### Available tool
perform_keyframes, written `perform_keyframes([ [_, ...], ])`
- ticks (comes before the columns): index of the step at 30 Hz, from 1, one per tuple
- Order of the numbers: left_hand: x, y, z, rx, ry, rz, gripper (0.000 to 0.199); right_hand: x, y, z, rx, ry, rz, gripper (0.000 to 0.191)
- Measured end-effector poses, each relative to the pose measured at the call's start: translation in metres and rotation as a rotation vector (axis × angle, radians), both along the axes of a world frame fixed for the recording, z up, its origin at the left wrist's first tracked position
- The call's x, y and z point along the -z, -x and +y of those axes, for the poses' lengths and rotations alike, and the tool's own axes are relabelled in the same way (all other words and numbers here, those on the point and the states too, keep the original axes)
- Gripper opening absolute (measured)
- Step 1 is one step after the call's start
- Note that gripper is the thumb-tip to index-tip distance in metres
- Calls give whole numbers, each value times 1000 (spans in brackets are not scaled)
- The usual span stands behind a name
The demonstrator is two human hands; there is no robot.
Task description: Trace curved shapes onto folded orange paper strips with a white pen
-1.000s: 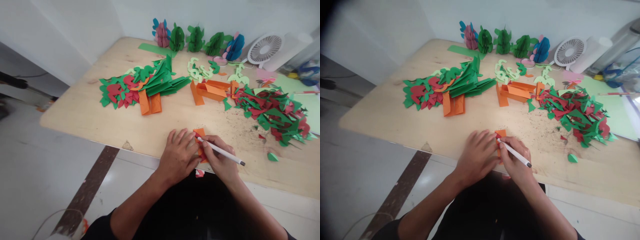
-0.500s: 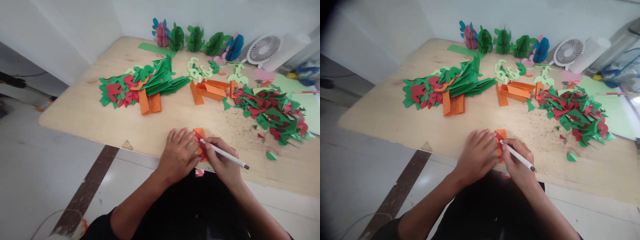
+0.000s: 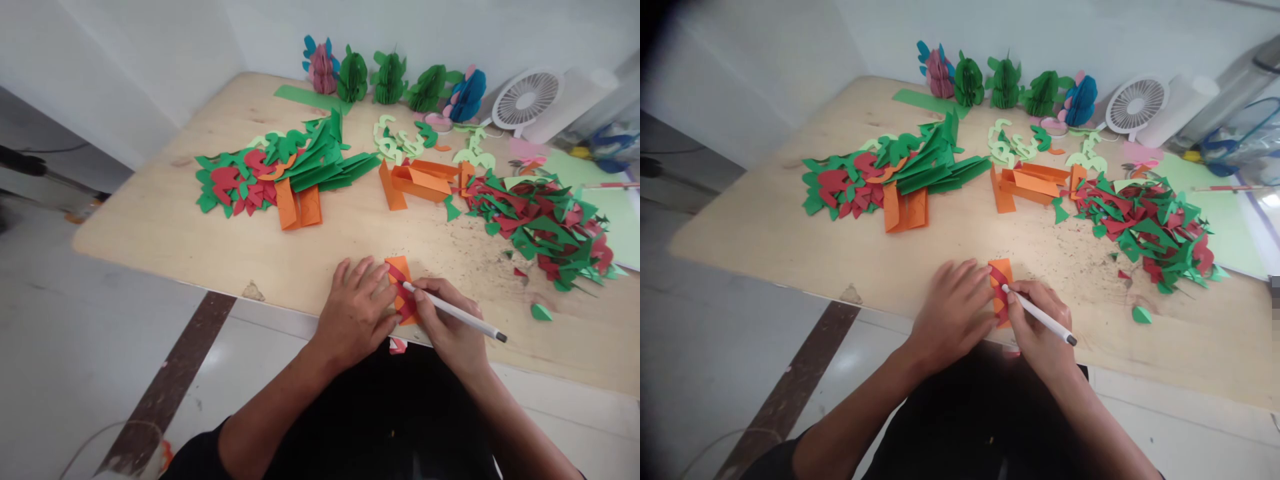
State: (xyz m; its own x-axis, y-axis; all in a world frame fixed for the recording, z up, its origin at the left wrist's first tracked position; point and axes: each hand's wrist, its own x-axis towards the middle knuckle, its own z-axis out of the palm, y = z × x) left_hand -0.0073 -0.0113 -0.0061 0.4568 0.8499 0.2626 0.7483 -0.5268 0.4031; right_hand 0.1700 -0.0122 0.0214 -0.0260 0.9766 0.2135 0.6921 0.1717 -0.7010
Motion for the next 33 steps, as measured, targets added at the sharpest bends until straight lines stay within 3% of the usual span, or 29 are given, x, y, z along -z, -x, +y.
perform_keyframes([
  [22,-1,1,0,-2,-18,-38,28,0,-4,13,-10,199,281,15],
  [33,-1,1,1,-10,-29,-66,25,-8,1,24,-42,241,266,19],
])
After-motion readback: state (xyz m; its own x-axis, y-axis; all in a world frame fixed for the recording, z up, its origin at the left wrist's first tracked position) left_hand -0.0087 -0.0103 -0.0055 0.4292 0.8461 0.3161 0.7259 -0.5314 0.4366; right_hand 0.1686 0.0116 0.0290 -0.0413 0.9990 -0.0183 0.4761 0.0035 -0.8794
